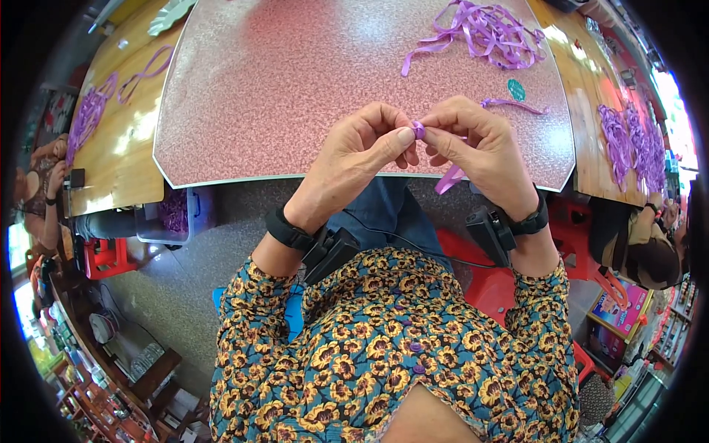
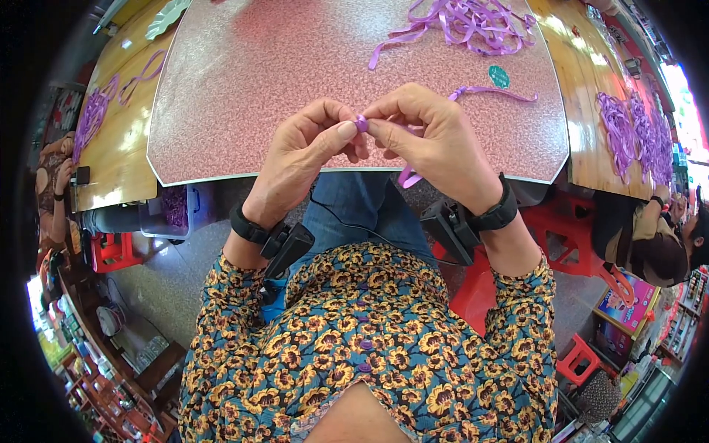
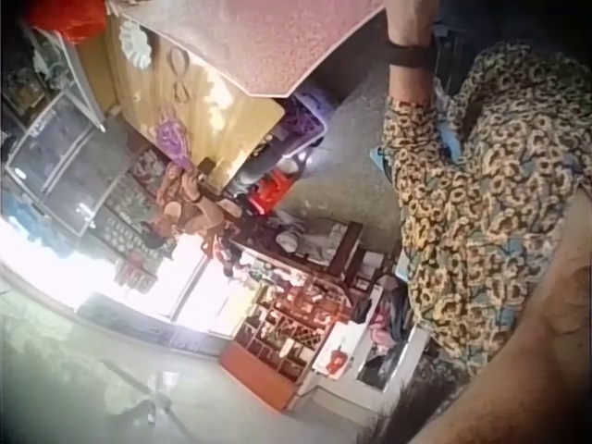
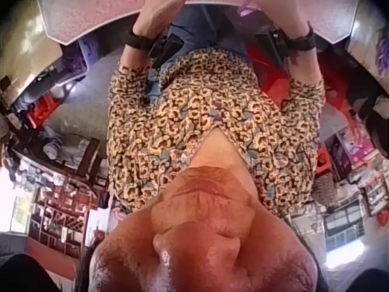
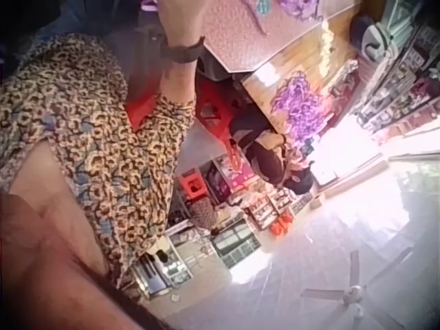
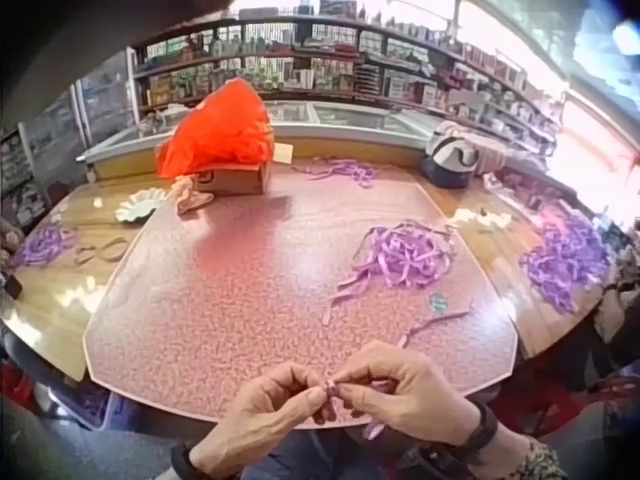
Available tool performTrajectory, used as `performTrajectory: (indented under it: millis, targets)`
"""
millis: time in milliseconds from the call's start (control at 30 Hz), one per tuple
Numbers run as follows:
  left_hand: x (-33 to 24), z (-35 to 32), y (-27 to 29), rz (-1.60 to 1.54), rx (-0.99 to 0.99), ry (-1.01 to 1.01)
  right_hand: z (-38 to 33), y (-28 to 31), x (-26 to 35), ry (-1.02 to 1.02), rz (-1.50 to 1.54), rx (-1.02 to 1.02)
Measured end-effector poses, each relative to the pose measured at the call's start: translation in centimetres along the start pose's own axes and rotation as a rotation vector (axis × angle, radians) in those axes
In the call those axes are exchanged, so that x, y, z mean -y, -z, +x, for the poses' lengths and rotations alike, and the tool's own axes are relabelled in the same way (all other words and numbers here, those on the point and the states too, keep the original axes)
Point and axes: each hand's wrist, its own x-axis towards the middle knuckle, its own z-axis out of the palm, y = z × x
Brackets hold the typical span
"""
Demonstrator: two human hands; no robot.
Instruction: The person ties a knot in a purple ribbon, slides a purple plastic bead onto it, and pulls the ribbon through to secure the bead. Finally, the person stretches the ribbon out on the table and sets it aside.
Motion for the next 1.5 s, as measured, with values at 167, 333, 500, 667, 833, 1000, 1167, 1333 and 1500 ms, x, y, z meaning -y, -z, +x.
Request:
performTrajectory:
  millis: [167, 333, 500, 667, 833, 1000, 1167, 1333, 1500]
  targets:
    - [0.3, 0.0, 0.0, 0.018, -0.035, 0.011, 0.0, -0.7, -0.2, -0.039, -0.136, -0.029]
    - [0.4, -0.1, 0.2, 0.047, -0.052, 0.006, 0.2, -1.4, 0.3, -0.01, -0.081, -0.057]
    - [0.3, -0.3, 0.3, 0.058, -0.078, 0.0, 0.5, -1.5, -0.2, 0.017, -0.004, -0.083]
    - [0.6, -0.3, 0.3, 0.111, -0.092, -0.032, 0.3, -1.0, -0.3, 0.002, -0.124, -0.095]
    - [0.3, -0.5, 0.1, 0.135, -0.09, -0.03, 0.3, -1.1, -0.2, -0.062, -0.118, -0.049]
    - [0.1, -0.6, 0.1, 0.142, -0.079, -0.02, 0.0, -1.3, 0.3, 0.027, -0.102, -0.028]
    - [-0.1, -0.9, 0.2, 0.111, -0.079, -0.028, -0.3, -1.8, 0.5, 0.169, -0.22, -0.061]
    - [-0.2, -1.1, 0.1, 0.095, -0.08, -0.035, -0.6, -2.3, 0.4, 0.239, -0.425, -0.129]
    - [-0.5, -1.3, -0.1, 0.097, -0.096, -0.056, -0.8, -2.7, 1.2, 0.184, -0.329, -0.116]
